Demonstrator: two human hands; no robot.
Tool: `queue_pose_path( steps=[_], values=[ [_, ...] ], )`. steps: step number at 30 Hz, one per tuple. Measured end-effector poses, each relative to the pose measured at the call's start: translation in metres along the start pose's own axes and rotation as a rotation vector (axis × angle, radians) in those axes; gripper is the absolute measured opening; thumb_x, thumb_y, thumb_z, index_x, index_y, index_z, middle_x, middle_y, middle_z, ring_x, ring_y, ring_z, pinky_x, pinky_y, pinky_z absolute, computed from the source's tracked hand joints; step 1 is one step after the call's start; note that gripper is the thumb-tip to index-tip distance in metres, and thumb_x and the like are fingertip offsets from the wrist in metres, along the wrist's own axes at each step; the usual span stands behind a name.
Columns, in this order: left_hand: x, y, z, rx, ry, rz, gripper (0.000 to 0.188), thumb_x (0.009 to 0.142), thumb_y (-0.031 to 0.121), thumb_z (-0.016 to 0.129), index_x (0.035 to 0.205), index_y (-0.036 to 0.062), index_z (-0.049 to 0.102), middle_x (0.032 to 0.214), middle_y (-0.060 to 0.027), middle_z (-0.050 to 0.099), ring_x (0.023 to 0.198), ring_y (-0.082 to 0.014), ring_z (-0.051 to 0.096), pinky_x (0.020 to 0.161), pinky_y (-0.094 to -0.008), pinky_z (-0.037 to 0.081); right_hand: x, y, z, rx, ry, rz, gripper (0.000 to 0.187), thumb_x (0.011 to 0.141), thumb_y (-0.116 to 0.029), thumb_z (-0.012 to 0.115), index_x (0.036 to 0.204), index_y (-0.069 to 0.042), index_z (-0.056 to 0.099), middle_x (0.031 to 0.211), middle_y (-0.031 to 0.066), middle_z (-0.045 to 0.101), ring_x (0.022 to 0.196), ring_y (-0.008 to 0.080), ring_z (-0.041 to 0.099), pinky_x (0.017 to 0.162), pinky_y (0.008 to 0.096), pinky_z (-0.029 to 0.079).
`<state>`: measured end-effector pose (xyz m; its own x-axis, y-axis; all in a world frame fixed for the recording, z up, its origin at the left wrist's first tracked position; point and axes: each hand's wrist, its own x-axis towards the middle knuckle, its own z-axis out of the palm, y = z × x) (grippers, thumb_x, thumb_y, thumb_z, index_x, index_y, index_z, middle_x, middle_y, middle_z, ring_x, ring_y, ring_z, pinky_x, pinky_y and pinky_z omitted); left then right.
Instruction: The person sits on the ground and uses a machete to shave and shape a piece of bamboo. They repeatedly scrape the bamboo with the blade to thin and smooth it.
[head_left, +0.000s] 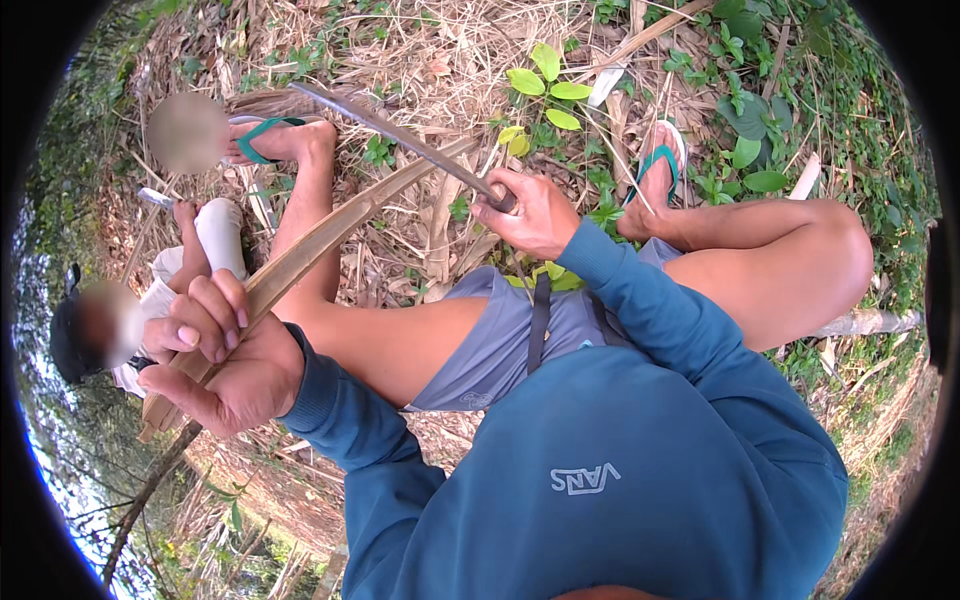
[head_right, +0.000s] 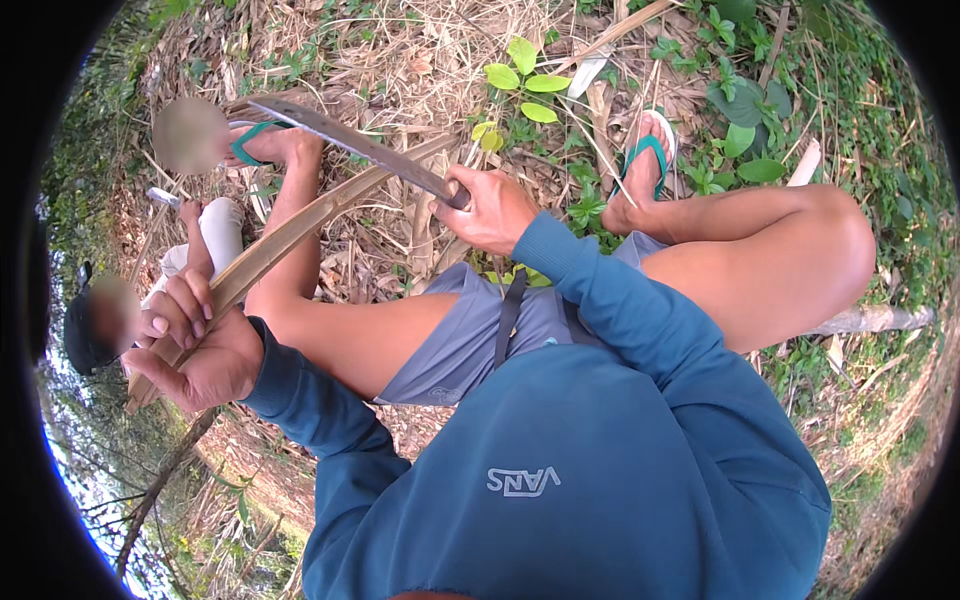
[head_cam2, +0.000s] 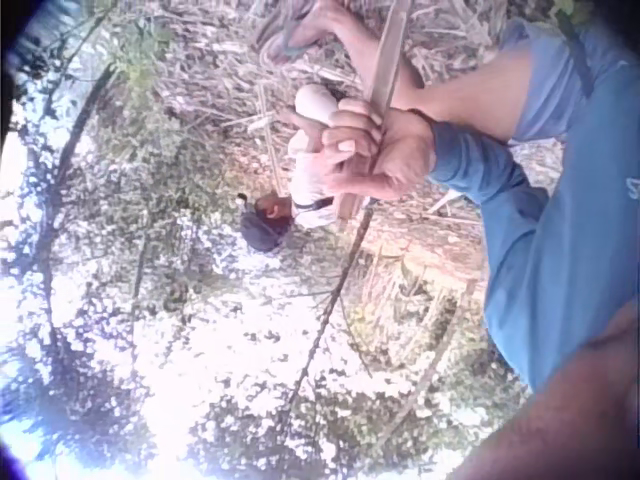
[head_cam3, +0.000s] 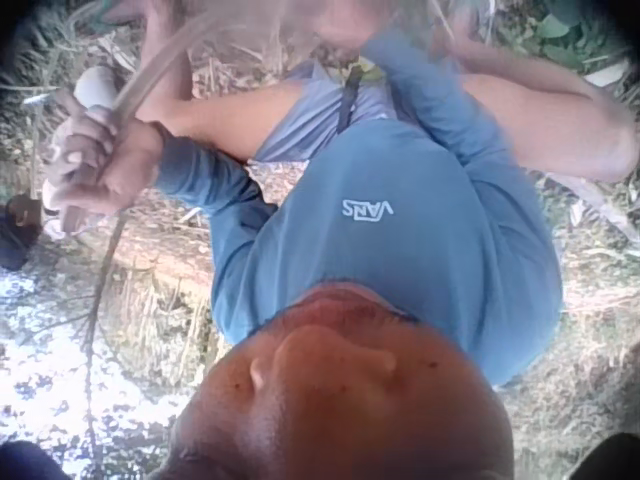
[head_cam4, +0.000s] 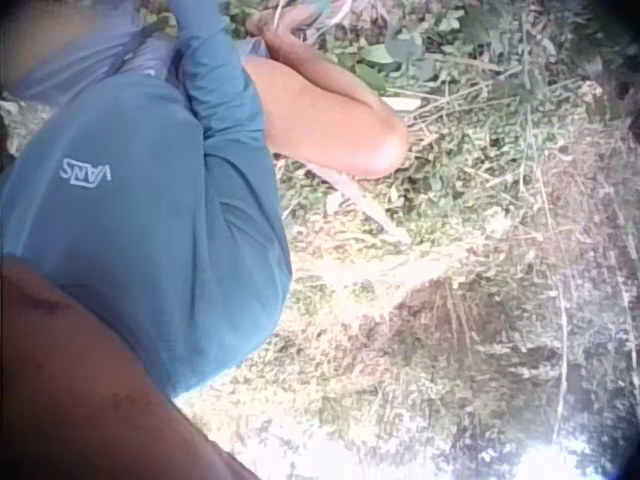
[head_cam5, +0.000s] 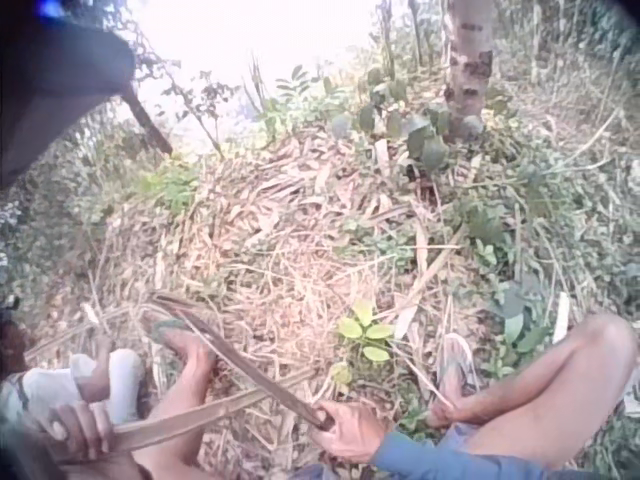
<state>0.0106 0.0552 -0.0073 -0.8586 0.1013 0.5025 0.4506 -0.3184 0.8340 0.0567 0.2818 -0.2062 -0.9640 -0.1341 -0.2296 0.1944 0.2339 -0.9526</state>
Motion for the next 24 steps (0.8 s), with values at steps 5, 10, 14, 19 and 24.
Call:
queue_pose_path(
  steps=[5,10,14,19,24],
  values=[
    [-0.009,0.005,0.014,0.159,0.337,0.009,0.053,0.102,0.044,0.036,0.064,0.0084,0.047,0.051,0.0034,0.027,0.046,-0.0088,0.023,0.048,-0.0236,0.021,-0.022,-0.031,0.018,0.027,-0.112,-0.159,0.027,0.073,-0.026,0.072,0.083,-0.003,0.061,0.056,0.0142,0.058,0.049,0.0288,0.059,0.05,0.0387,0.046],
    [-0.024,0.001,0.041,0.273,0.529,0.074,0.051,0.102,0.043,0.037,0.063,0.0109,0.041,0.05,0.0032,0.024,0.045,-0.0092,0.022,0.047,-0.0238,0.02,-0.027,-0.017,0.036,-0.076,-0.12,-0.136,0.022,0.073,-0.024,0.067,0.078,-0.004,0.061,0.058,0.0166,0.058,0.055,0.0348,0.059,0.056,0.0428,0.048],
    [-0.03,-0.002,0.053,0.329,0.61,0.101,0.051,0.101,0.044,0.039,0.063,0.0111,0.04,0.051,0.0026,0.023,0.045,-0.0097,0.022,0.046,-0.0239,0.021,-0.002,0.008,0.019,-0.089,-0.23,0.164,0.023,0.073,-0.026,0.062,0.074,-0.003,0.061,0.06,0.0205,0.059,0.062,0.0402,0.062,0.062,0.0477,0.05],
    [-0.037,-0.003,0.056,0.291,0.564,0.117,0.05,0.102,0.043,0.039,0.063,0.011,0.039,0.051,0.0024,0.023,0.046,-0.0098,0.021,0.048,-0.0242,0.021,-0.023,-0.009,0.015,-0.048,-0.236,-0.025,0.02,0.072,-0.022,0.065,0.078,-0.003,0.062,0.06,0.0189,0.058,0.06,0.0388,0.06,0.059,0.0443,0.048],
    [-0.028,-0.005,0.068,0.365,0.67,0.122,0.05,0.102,0.042,0.039,0.063,0.0113,0.039,0.053,0.0025,0.023,0.047,-0.0097,0.02,0.048,-0.0245,0.02,0.012,0.059,0.012,-0.256,-0.133,0.213,0.026,0.074,-0.027,0.062,0.078,-0.001,0.063,0.062,0.0203,0.059,0.061,0.038,0.06,0.061,0.0451,0.048]
  ],
)
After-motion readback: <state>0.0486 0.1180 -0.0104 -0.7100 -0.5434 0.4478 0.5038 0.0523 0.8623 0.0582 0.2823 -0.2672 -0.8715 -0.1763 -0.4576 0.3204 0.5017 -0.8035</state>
